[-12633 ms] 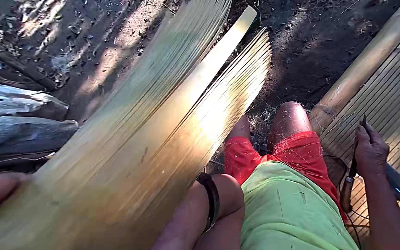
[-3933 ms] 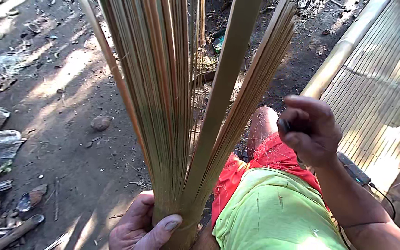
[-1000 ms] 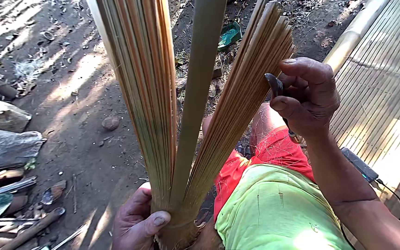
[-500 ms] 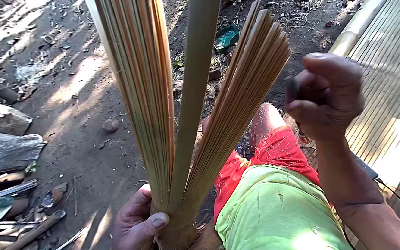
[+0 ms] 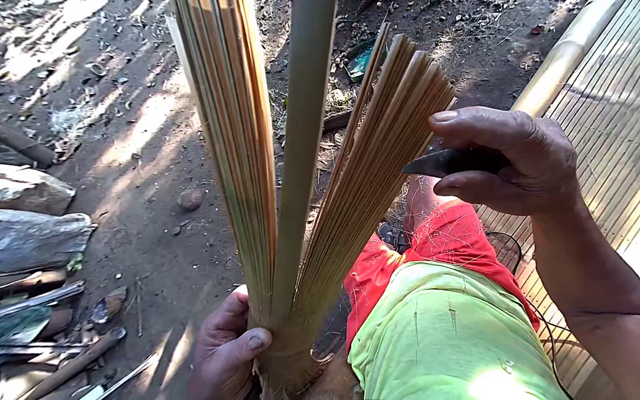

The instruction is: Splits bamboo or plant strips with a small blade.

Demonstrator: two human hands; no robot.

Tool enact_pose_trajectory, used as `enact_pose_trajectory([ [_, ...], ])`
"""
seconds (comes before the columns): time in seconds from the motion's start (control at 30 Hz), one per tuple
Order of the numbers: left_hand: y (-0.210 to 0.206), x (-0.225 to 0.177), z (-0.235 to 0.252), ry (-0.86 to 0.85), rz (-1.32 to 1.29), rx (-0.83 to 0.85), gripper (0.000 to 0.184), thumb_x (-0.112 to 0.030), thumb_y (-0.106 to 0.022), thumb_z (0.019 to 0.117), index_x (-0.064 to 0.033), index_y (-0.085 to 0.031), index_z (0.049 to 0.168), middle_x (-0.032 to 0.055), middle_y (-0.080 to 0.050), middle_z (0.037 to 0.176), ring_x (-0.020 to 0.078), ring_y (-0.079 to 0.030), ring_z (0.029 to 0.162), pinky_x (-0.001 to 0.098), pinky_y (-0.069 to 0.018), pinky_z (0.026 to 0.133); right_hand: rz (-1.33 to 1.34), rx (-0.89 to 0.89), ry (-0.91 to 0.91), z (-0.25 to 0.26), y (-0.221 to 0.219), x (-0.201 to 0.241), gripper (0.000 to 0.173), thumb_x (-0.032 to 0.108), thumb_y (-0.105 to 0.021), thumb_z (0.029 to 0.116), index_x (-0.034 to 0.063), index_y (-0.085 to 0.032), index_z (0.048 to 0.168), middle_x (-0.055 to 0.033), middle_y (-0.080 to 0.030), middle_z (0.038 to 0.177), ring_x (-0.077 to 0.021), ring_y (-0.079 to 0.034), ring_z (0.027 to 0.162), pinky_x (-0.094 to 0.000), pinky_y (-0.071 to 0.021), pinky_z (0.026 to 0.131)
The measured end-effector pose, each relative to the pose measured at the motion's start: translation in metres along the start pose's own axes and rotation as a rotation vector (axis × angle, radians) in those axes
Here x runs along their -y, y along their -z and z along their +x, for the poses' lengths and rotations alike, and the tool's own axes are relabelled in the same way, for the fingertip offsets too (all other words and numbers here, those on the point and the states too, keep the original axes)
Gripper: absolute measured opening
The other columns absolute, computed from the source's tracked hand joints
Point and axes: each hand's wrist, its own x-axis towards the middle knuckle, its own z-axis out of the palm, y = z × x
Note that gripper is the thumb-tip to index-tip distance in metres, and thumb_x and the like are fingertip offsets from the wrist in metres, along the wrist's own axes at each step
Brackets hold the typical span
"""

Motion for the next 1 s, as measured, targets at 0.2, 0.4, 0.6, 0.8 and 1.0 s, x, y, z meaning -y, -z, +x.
enact_pose_trajectory([
  [0.2,0.0,0.002,0.002,0.013,-0.015,0.011,0.049,-0.027,-0.086,0.0807,-0.0082,-0.07,0.122,0.0076,-0.076,0.106,0.0135,-0.073,0.092,0.0287,-0.0612,0.083,-0.051,0.013,-0.012,-0.004,0.004,-0.001,0.044,0.018,-0.068,0.0997,0.0023,-0.058,0.14,-0.0088,-0.069,0.115,-0.0056,-0.065,0.09,-0.0219,-0.0582,0.079],
  [0.4,-0.003,0.001,0.001,0.024,-0.009,0.017,0.048,-0.026,-0.086,0.0803,-0.0079,-0.07,0.122,0.0082,-0.075,0.106,0.0143,-0.073,0.092,0.0295,-0.0614,0.083,-0.085,-0.019,-0.009,-0.001,0.005,-0.003,0.035,0.016,-0.067,0.0999,0.0054,-0.067,0.133,-0.0086,-0.067,0.103,-0.0085,-0.064,0.088,-0.0231,-0.0567,0.074],
  [0.6,-0.003,0.0,0.001,0.023,-0.009,0.016,0.048,-0.026,-0.086,0.0805,-0.0077,-0.07,0.122,0.008,-0.075,0.106,0.0141,-0.073,0.092,0.0294,-0.0612,0.084,-0.076,-0.187,0.026,-0.007,0.014,0.002,0.028,0.013,-0.069,0.0982,0.0079,-0.072,0.126,-0.0065,-0.068,0.099,-0.0098,-0.065,0.087,-0.0256,-0.057,0.075],
  [0.8,-0.004,0.0,0.002,0.033,-0.026,0.012,0.047,-0.025,-0.086,0.0801,-0.0083,-0.07,0.121,0.0079,-0.075,0.105,0.0136,-0.073,0.091,0.0288,-0.0612,0.083,-0.07,-0.317,-0.021,-0.012,0.023,0.01,0.032,0.025,-0.067,0.0999,0.0127,-0.068,0.13,0.0053,-0.068,0.104,0.0001,-0.061,0.079,-0.0184,-0.0532,0.067],
  [1.0,-0.005,0.001,0.0,0.032,-0.028,0.011,0.047,-0.024,-0.087,0.0794,-0.0068,-0.07,0.12,0.0086,-0.075,0.105,0.0147,-0.073,0.091,0.0297,-0.0615,0.083,-0.02,-0.099,-0.089,-0.021,-0.007,0.014,0.051,0.02,-0.069,0.0992,0.0024,-0.053,0.144,-0.0034,-0.069,0.106,-0.0039,-0.064,0.081,-0.0209,-0.059,0.07],
])
